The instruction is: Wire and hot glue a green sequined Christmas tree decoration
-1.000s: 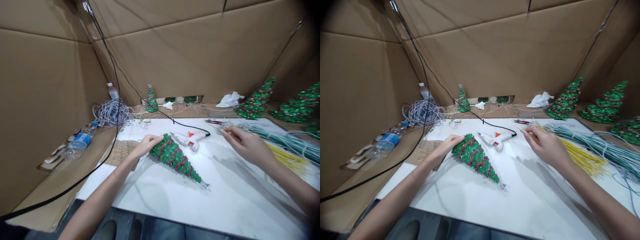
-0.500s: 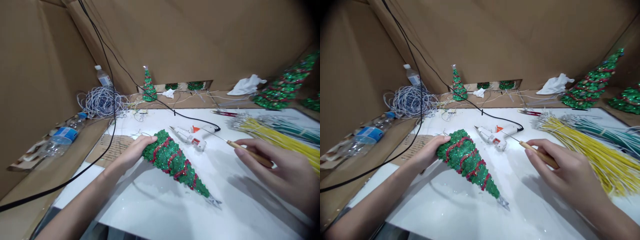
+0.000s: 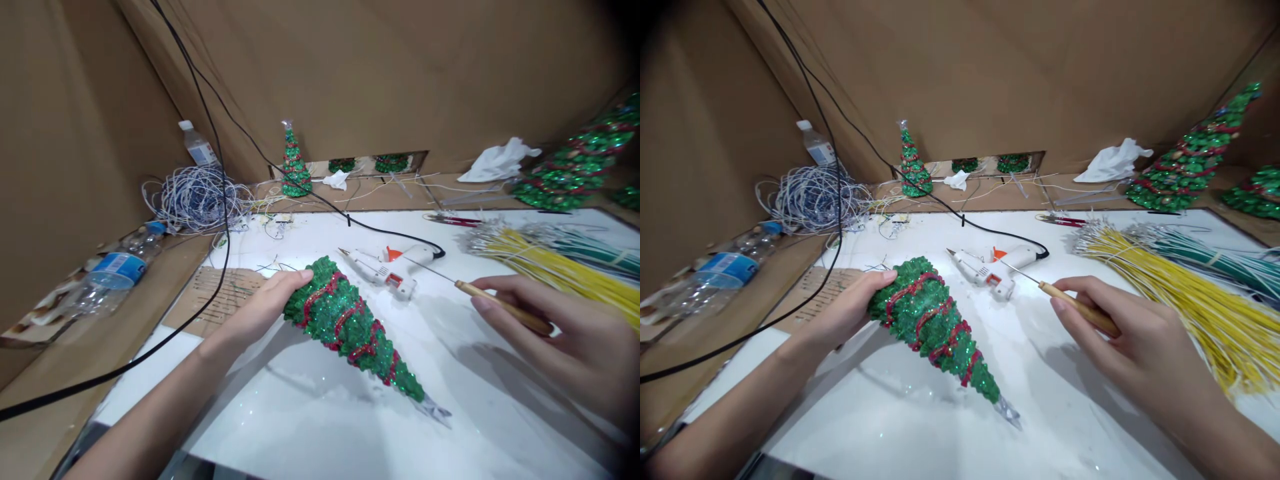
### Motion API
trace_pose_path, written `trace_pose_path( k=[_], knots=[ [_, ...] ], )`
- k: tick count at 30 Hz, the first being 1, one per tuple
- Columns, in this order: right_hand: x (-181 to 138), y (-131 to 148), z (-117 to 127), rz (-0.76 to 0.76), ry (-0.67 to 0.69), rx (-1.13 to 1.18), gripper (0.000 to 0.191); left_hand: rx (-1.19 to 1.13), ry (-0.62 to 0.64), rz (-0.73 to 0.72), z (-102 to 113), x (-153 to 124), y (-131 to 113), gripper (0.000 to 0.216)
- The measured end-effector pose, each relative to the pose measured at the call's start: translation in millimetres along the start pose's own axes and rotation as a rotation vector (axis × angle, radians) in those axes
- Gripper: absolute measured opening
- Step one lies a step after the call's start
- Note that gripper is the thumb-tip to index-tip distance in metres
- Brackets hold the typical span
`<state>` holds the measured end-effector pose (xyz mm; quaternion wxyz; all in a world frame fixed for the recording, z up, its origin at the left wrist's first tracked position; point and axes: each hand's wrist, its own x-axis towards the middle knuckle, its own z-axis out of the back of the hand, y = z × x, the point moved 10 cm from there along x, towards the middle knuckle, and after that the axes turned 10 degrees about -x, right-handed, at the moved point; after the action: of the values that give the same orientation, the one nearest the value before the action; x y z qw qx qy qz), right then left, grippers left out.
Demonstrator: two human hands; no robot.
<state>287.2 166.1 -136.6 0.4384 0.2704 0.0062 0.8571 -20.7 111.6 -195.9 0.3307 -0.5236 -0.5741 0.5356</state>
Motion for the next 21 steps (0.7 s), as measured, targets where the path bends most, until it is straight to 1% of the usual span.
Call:
trace_pose_path(
  k=[4, 11, 15, 18, 21],
  knots=[
    [-0.8, -3.8, -0.5, -0.016, -0.028, 0.025, 0.027, 0.07, 0.015, 0.064, -1.0, -2.4, 3.2, 0.029],
    [4.1, -10.0, -2.0, -0.048, 0.011, -0.013, 0.031, 0.142, -0.017, 0.055, 5.7, -2.9, 4.1, 0.035],
    [7.9, -22.6, 1.2, -0.119, 0.005, -0.12, 0.037, 0.149, 0.005, 0.055, 3.5, -2.6, 3.9, 0.037],
    [9.7, -33.6, 2.1, -0.19, 0.015, -0.216, 0.039, 0.152, -0.009, 0.053, 3.5, -2.7, 2.8, 0.038],
    [9.8, -44.6, -2.1, -0.266, 0.077, -0.306, 0.034, 0.162, -0.035, 0.05, 4.9, -2.8, 2.4, 0.042]
  ],
)
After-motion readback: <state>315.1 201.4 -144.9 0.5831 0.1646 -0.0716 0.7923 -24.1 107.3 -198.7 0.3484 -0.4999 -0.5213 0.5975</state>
